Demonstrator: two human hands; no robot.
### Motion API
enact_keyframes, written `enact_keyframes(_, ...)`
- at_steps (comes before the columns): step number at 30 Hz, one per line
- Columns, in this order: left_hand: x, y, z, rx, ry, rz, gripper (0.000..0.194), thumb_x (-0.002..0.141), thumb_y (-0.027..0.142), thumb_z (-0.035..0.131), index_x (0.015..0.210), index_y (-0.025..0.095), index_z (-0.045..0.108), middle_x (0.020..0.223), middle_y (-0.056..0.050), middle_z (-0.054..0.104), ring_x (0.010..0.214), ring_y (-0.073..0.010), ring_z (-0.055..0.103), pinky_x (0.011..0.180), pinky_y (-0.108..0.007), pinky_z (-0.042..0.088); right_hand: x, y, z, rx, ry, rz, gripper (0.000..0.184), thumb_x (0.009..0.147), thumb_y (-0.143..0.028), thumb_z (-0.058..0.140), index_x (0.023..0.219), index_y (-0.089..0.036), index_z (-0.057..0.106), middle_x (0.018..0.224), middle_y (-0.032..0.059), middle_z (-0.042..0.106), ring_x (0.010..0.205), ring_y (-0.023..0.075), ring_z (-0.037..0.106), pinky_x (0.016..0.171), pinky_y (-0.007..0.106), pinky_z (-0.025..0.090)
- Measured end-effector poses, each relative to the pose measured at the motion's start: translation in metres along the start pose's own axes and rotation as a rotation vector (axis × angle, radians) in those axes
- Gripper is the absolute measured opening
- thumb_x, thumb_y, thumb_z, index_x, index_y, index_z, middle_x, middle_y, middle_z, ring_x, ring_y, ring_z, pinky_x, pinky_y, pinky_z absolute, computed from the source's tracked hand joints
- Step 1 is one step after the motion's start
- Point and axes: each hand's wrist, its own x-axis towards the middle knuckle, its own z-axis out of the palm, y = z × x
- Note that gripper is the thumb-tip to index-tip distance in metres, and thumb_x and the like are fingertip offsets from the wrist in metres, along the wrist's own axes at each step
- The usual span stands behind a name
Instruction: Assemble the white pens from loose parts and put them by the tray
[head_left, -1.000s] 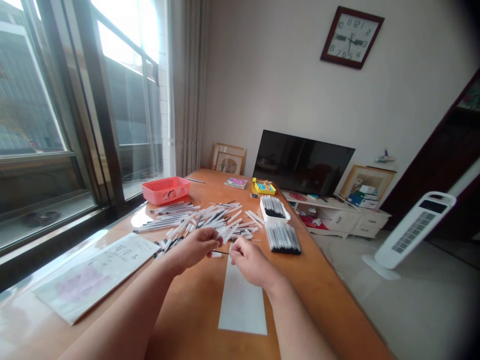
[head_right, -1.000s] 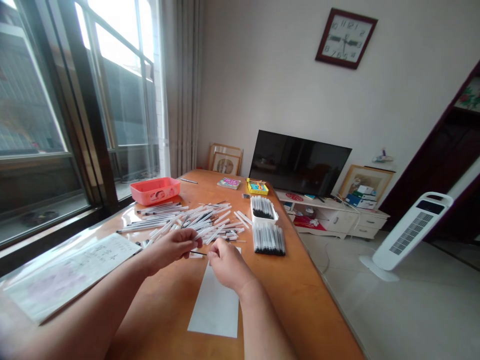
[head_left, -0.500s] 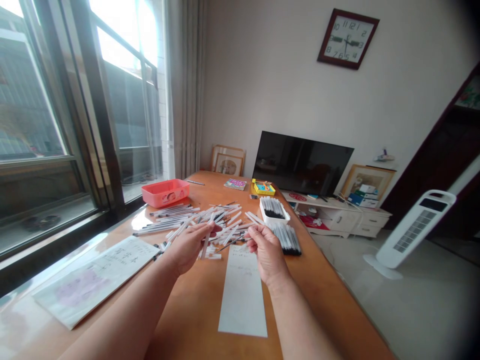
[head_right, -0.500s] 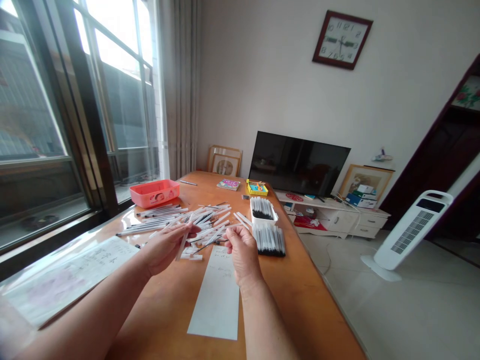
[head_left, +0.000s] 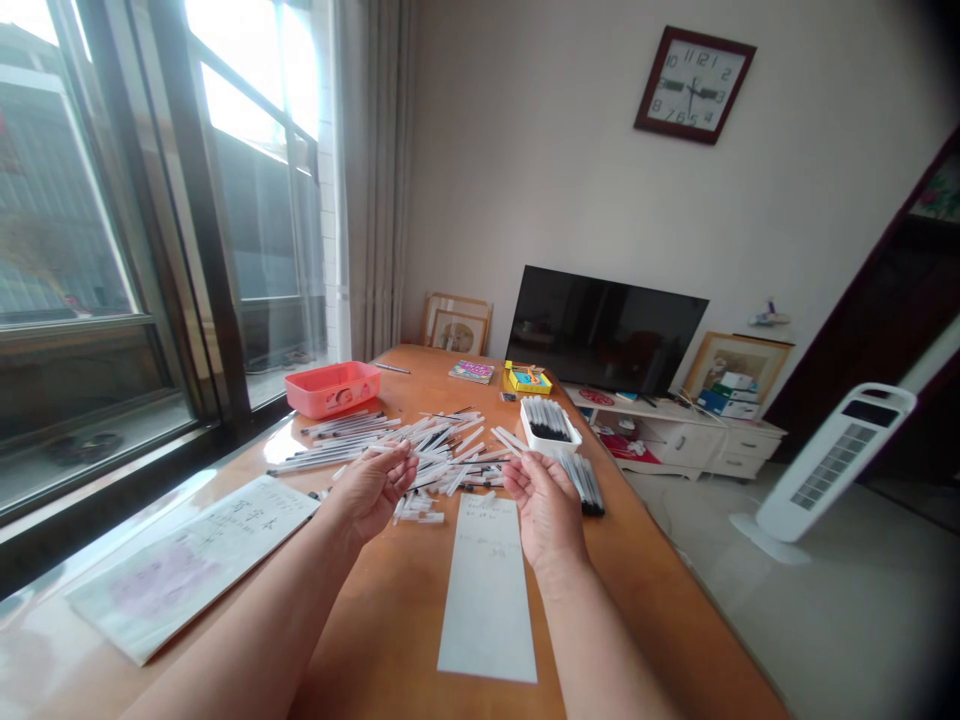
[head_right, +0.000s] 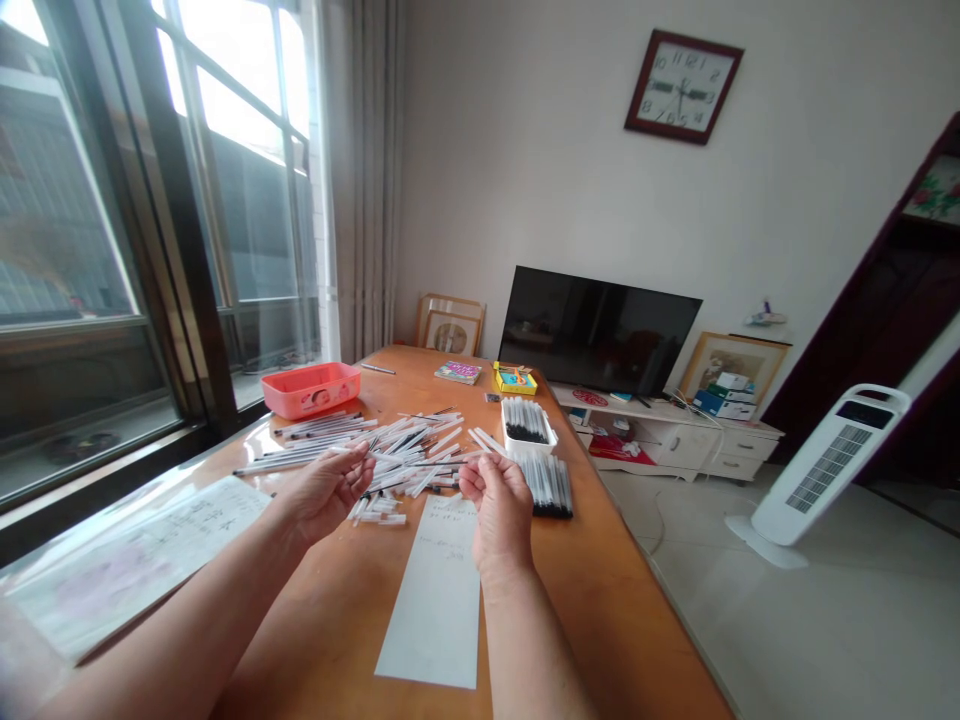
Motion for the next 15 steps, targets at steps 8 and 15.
enact_keyframes(8,-0.0023,-0.0033,0.0023,-0.003,-0.021,-0.017,0.016,0.085,0.003,0.072,0.094,0.014,0.064,0.075,-0.002,0.069,0.064,-0.0104,0.071,0.060,-0.017,0.061,-0.0005,-0.0001,-0.0001,-0.002,0.002,-0.018,0.027,0.075,-0.034,0.083,0.092,-0.021,0.066,0.089,0.0028,0.074,0.084,0.0157,0.073,0.075,0.027,0.062)
enact_keyframes(15,-0.0096,-0.0031,0.0054,0.050,-0.172,-0.084,0.010,0.087,0.018,0.074,0.094,0.014,0.069,0.093,-0.011,0.075,0.088,-0.0179,0.075,0.076,-0.025,0.062,-0.0028,0.0012,0.0044,-0.002,0.025,0.006,0.028,0.077,-0.035,0.082,0.094,-0.019,0.066,0.086,0.0040,0.075,0.084,0.0170,0.074,0.076,0.027,0.061)
